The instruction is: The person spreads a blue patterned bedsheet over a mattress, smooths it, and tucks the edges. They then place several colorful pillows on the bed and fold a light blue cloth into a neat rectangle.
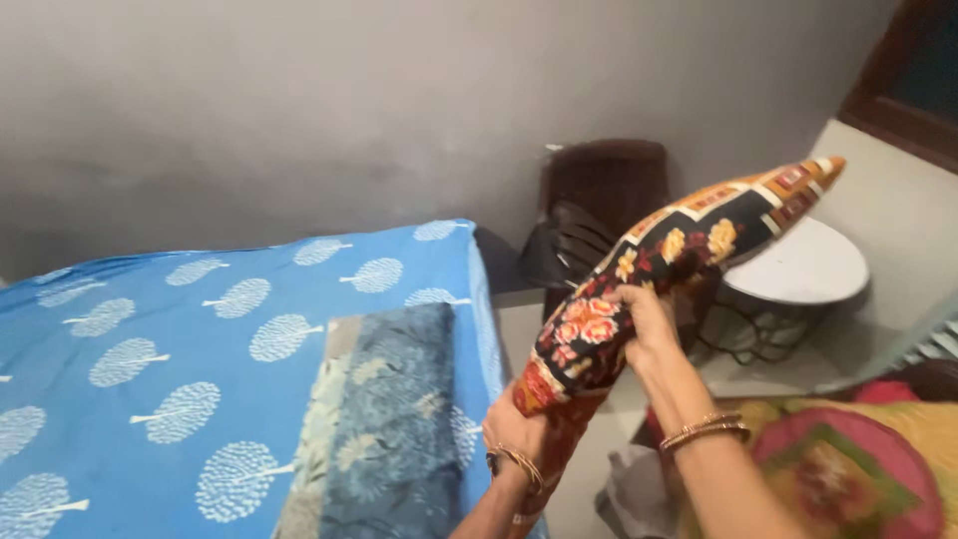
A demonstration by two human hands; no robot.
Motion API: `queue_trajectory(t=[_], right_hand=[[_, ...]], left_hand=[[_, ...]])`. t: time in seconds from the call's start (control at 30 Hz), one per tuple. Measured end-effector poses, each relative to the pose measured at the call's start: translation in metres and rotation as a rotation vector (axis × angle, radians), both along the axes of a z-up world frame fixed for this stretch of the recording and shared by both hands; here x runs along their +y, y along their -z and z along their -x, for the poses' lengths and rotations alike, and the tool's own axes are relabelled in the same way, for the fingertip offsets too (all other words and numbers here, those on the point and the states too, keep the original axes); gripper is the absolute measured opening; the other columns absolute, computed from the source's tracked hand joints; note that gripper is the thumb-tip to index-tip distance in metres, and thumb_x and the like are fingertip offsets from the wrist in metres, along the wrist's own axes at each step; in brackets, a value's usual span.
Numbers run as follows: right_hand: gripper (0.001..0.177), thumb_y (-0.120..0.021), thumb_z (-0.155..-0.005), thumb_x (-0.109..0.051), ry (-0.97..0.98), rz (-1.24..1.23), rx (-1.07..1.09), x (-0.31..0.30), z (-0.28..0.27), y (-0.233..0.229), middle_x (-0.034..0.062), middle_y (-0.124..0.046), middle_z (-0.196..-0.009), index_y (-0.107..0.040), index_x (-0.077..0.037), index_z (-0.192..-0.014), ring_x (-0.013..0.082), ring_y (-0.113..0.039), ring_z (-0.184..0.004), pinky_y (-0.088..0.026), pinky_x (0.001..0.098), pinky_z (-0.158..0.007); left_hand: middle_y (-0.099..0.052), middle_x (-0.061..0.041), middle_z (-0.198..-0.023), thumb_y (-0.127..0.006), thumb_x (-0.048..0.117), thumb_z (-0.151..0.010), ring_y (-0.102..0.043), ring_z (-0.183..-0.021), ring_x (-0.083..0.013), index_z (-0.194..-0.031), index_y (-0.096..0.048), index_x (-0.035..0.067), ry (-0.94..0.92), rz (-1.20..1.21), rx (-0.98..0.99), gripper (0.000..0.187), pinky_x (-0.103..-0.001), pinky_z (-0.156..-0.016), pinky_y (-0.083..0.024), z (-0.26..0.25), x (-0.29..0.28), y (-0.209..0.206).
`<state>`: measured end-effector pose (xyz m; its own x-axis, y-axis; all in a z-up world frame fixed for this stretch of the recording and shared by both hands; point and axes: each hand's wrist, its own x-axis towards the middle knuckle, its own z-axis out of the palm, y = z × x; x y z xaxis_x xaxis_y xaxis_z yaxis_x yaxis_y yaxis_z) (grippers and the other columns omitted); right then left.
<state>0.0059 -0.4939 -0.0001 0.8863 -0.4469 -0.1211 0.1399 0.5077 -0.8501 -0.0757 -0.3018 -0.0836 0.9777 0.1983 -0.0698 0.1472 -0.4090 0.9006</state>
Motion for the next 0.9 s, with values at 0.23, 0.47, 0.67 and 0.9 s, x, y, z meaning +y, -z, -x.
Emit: queue_trajectory(t=[0.23, 0.47, 0.67, 0.9], right_hand=[[0.028, -0.076, -0.091, -0.025, -0.120, 0.527, -0.122, 0.145, -0.133, -0.024, 0.0052, -0.069, -0.098, -0.066, -0.004, -0.107, 0.0134, -0.062, -0.086, -0.052, 0.0317, -0.077], [0.039, -0.068, -0.095, -0.033, -0.262, 0.887, -0.296, 0.226, -0.200, 0.035, 0.0097, -0.070, -0.111, -0.063, -0.006, -0.123, 0.0191, -0.064, -0.105, -0.052, 0.0338, -0.092], [0.052, -0.061, -0.095, -0.042, -0.385, 1.251, -0.082, 0.235, -0.182, 0.075, 0.0160, -0.061, -0.140, -0.056, -0.013, -0.139, 0.0316, -0.051, -0.135, -0.041, 0.0436, -0.110], [0.052, -0.061, -0.093, -0.043, -0.464, 1.256, 0.258, 0.206, -0.145, 0.072, 0.0158, -0.059, -0.141, -0.061, -0.015, -0.136, 0.0295, -0.052, -0.136, -0.041, 0.0408, -0.111]], left_hand=[[-0.077, -0.019, -0.096, -0.066, 0.023, -0.071, -0.072, -0.098, -0.0409, -0.106, -0.078, 0.016, -0.285, 0.166, -0.080, 0.037, -0.048, -0.087, -0.054, -0.138, 0.117, -0.007], [-0.078, -0.020, -0.091, -0.065, 0.014, -0.069, -0.074, -0.089, -0.0367, -0.103, -0.077, 0.004, -0.343, 0.309, -0.294, 0.037, -0.045, -0.083, -0.055, -0.283, 0.190, 0.017], [-0.064, -0.023, -0.127, -0.071, 0.004, -0.063, -0.066, -0.109, -0.0298, -0.141, -0.043, -0.001, -0.125, 0.782, -0.392, 0.083, -0.036, -0.095, -0.052, -0.420, 0.265, 0.055], [-0.064, -0.027, -0.132, -0.081, 0.019, -0.063, -0.062, -0.124, -0.0393, -0.147, -0.045, 0.002, 0.087, -0.075, -0.070, 0.093, -0.042, -0.107, -0.048, -0.436, 0.212, 0.084]])
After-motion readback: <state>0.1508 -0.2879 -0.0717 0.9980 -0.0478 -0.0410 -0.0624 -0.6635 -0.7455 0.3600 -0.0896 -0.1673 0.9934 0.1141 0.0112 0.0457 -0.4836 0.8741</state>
